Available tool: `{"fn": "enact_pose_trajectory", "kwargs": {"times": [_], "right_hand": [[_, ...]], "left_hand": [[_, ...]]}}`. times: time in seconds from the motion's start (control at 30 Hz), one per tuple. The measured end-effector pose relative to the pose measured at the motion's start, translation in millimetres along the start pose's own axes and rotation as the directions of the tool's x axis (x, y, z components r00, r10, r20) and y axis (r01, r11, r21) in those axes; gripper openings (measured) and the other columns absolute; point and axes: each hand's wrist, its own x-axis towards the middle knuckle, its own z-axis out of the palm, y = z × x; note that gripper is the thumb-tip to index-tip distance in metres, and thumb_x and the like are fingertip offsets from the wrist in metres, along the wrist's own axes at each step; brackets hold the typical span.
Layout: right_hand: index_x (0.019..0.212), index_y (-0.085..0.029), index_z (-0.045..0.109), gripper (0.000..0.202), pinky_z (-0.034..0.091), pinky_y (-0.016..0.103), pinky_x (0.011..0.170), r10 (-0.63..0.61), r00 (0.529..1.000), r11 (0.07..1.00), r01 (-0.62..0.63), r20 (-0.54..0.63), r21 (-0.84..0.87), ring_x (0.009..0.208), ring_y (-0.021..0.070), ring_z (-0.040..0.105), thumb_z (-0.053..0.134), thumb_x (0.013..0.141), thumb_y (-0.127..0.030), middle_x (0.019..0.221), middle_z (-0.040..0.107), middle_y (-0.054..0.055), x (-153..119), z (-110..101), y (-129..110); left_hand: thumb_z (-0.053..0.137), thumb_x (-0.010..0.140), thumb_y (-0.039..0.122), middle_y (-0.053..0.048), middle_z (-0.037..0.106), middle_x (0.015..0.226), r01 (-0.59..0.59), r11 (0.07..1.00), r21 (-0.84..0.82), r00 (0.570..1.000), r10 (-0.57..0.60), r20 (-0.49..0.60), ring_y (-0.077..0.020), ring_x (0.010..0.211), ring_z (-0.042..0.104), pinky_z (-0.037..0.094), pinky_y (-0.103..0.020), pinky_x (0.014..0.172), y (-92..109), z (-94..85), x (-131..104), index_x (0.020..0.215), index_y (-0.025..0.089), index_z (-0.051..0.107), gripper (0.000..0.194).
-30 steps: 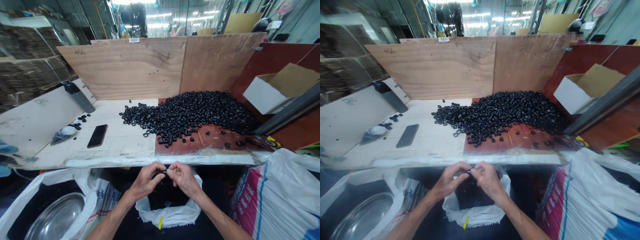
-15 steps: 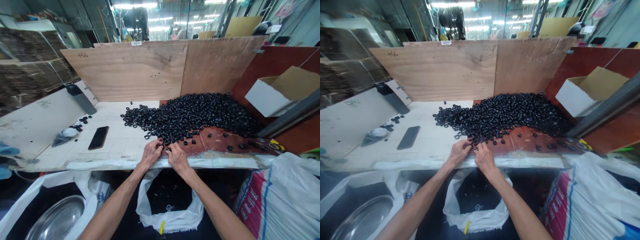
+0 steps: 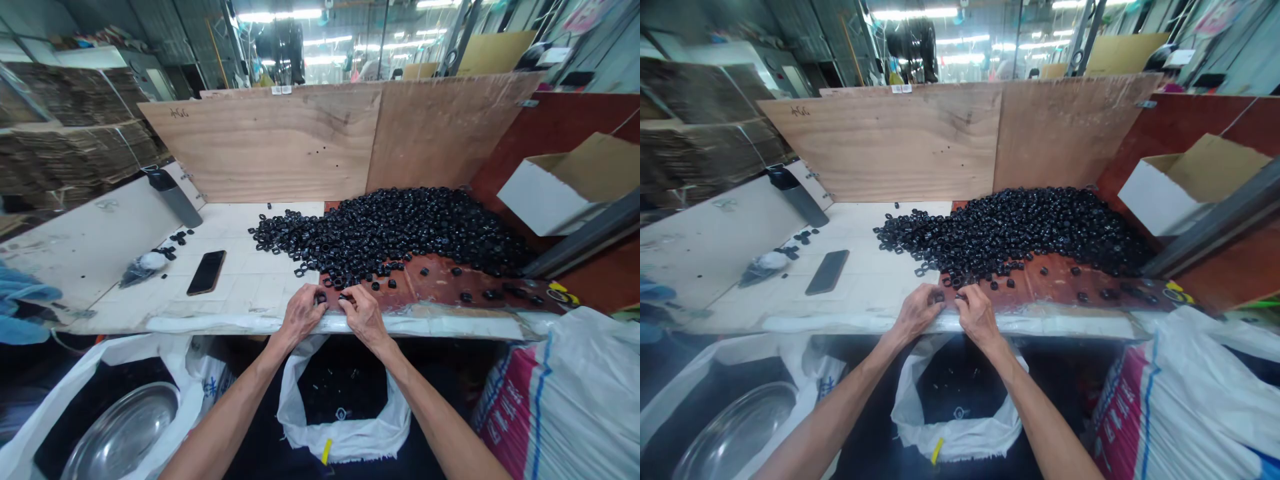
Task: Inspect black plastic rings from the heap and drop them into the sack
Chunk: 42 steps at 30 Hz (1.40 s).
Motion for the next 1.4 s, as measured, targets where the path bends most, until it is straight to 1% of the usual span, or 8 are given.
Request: {"fn": "enact_pose_trajectory", "kwargs": {"times": [0.17,0.33,0.4,0.47,0.73,0.97,1.2,1.4], "right_hand": [[0.097,-0.018,0.064,0.014,0.053,0.027,0.069,0.015,1.000,0.987,-0.019,0.024,0.159,0.085,0.0186,0.063,0.055,0.087,-0.016,0.095,0.063,0.007,1,-6,-4],[0.094,-0.019,0.068,0.011,0.055,0.028,0.072,0.034,0.999,0.943,-0.035,0.008,0.330,0.086,0.0184,0.065,0.062,0.085,-0.021,0.095,0.064,0.006,0,-8,-6],[0.095,-0.019,0.069,0.012,0.055,0.029,0.074,0.052,0.999,0.924,-0.051,0.006,0.378,0.088,0.0190,0.066,0.064,0.085,-0.022,0.097,0.066,0.007,-4,-9,-8],[0.097,-0.019,0.069,0.013,0.055,0.030,0.077,0.070,0.997,0.919,-0.069,0.011,0.388,0.088,0.0191,0.067,0.065,0.086,-0.023,0.097,0.068,0.006,-9,-11,-12],[0.092,-0.020,0.071,0.009,0.052,0.031,0.081,-0.019,1.000,0.959,0.011,0.025,0.282,0.088,0.0195,0.066,0.062,0.089,-0.020,0.093,0.070,0.007,-22,-26,-28],[0.102,-0.021,0.063,0.012,0.052,0.029,0.073,0.026,0.999,0.984,-0.021,-0.022,0.179,0.076,0.0179,0.065,0.057,0.094,-0.028,0.087,0.067,0.005,-36,-18,-34],[0.108,-0.021,0.062,0.017,0.051,0.032,0.079,-0.125,0.989,0.979,0.109,0.082,0.173,0.086,0.0203,0.063,0.049,0.097,-0.021,0.094,0.065,0.008,-45,-32,-40],[0.083,-0.021,0.063,0.027,0.044,0.028,0.067,-0.079,0.984,0.995,0.088,0.158,-0.049,0.068,0.0168,0.058,0.042,0.100,-0.021,0.073,0.060,0.003,-50,-32,-37]], "left_hand": [[0.062,0.081,0.019,-0.005,0.069,0.099,0.040,0.966,-0.257,0.999,-0.045,-0.016,-0.0198,0.090,0.067,0.054,-0.036,0.085,9,-0.4,-3,0.103,0.019,0.066,0.023],[0.066,0.082,0.027,-0.007,0.073,0.096,0.239,0.669,-0.704,0.971,-0.184,0.155,-0.0192,0.087,0.070,0.055,-0.033,0.083,26,-8.3,-12,0.107,0.015,0.065,0.027],[0.069,0.082,0.028,-0.006,0.073,0.089,0.294,0.566,-0.770,0.955,-0.204,0.215,-0.0182,0.082,0.070,0.056,-0.032,0.080,32,-8.6,-16,0.105,0.015,0.064,0.027],[0.071,0.081,0.029,-0.006,0.073,0.089,0.311,0.526,-0.791,0.949,-0.214,0.231,-0.0176,0.081,0.070,0.056,-0.030,0.078,36,-7.1,-21,0.103,0.014,0.064,0.027],[0.069,0.084,0.032,-0.007,0.067,0.101,0.205,0.623,-0.755,0.979,-0.117,0.170,-0.0181,0.092,0.066,0.054,-0.029,0.084,41,-1.4,-35,0.102,0.016,0.065,0.025],[0.063,0.088,0.031,-0.008,0.064,0.107,0.134,0.690,-0.712,0.990,-0.064,0.125,-0.0211,0.102,0.063,0.053,-0.034,0.093,42,0.1,-48,0.107,0.018,0.063,0.022],[0.064,0.089,0.029,-0.007,0.067,0.102,0.170,0.647,-0.743,0.985,-0.093,0.145,-0.0197,0.095,0.065,0.054,-0.034,0.091,42,4.4,-59,0.108,0.018,0.062,0.022],[0.059,0.091,0.028,-0.009,0.064,0.108,0.048,0.774,-0.631,0.997,0.005,0.083,-0.0212,0.103,0.062,0.052,-0.036,0.094,44,5.7,-65,0.110,0.019,0.064,0.021]]}}
